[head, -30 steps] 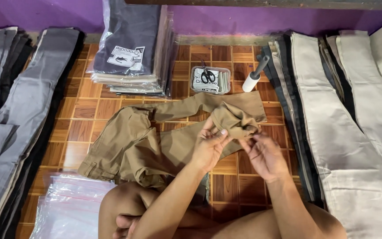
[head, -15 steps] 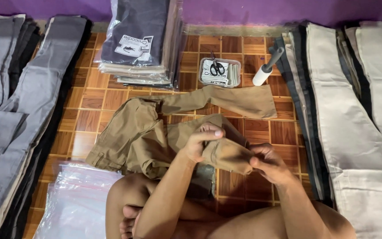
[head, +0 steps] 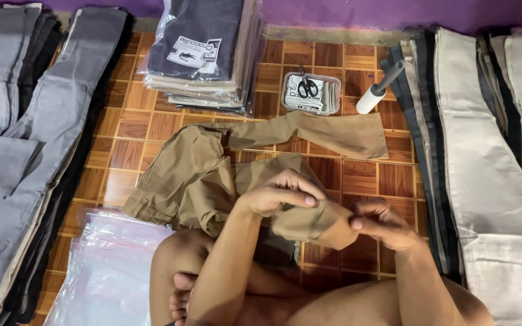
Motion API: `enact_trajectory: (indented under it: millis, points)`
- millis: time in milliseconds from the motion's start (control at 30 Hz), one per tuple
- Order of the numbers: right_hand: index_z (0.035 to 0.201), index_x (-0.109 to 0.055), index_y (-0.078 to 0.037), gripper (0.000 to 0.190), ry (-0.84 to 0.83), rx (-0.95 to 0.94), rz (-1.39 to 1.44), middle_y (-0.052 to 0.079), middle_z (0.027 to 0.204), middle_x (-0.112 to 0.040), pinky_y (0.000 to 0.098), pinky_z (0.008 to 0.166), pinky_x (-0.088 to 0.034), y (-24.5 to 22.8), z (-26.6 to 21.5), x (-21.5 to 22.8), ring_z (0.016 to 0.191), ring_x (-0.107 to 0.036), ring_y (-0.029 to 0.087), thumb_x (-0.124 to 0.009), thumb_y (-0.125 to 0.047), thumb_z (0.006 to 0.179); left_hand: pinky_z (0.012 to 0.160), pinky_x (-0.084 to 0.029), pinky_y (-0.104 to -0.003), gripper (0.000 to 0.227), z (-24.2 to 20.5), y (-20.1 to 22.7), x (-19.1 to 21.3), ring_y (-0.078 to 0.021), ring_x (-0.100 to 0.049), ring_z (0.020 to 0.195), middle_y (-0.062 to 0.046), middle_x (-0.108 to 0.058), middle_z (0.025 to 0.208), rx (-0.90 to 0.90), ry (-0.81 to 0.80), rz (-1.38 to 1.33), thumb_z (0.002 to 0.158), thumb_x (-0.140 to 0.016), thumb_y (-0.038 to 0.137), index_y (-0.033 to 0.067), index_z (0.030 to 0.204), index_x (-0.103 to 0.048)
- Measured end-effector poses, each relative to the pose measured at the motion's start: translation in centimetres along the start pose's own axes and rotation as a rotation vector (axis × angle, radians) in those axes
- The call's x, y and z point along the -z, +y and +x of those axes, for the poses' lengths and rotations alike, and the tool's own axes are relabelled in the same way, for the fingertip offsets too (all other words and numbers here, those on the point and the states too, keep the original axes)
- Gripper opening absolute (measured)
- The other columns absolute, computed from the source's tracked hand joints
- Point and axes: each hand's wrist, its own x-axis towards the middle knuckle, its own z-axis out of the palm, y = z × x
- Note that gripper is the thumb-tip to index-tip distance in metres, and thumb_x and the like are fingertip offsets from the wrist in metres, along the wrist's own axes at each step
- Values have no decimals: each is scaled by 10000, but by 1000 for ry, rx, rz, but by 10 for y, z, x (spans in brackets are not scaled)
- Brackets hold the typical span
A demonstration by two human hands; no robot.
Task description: Unfolding a pair of pants, inspecting the seams, trimming loose threads with scissors, and folding them back up for packaging.
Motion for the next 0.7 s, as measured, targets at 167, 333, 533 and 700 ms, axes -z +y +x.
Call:
enact_trajectory:
  millis: [167, 333, 533, 700]
  points:
    - [1240, -503, 204, 412, -42, -47, 895, 69, 677, -555, 209, 345, -379, 0, 2, 5, 421, -429, 109, -669, -90, 1002, 683, -670, -448, 394, 11, -23, -6, -350, -775, 827, -335, -720, 1016, -130, 84, -605, 1000, -548, -13, -177, 1357, -526]
    - [1139, -711, 1, 298, 424, 72, 1005, 173, 1127, -764, 540, 1067, -506, -5, 14, -27, 1040, -732, 301, -545, -210, 1010, 865, -623, -581, 451, 37, -46, -16, -399, -719, 1065, -302, -678, 1248, -194, 231, -809, 1070, -526, 56, -87, 1489, -441]
    - [1228, -665, 58, 281, 588, 41, 1229, 197, 1246, -728, 415, 1053, -537, 3, 15, -13, 1139, -705, 279, -514, -76, 1033, 1027, -530, -561, 520, 51, -78, -28, -343, -654, 1225, -145, -675, 1353, -283, 390, -797, 1024, -564, -24, -51, 1525, -425]
    - [1182, -672, 94, 237, 681, 12, 1278, 222, 1252, -714, 377, 1097, -532, 18, 16, -22, 1178, -687, 300, -558, 19, 987, 1057, -528, -482, 678, 56, -64, -55, -300, -630, 1258, -80, -636, 1431, -383, 428, -716, 921, -619, -165, -34, 1548, -396]
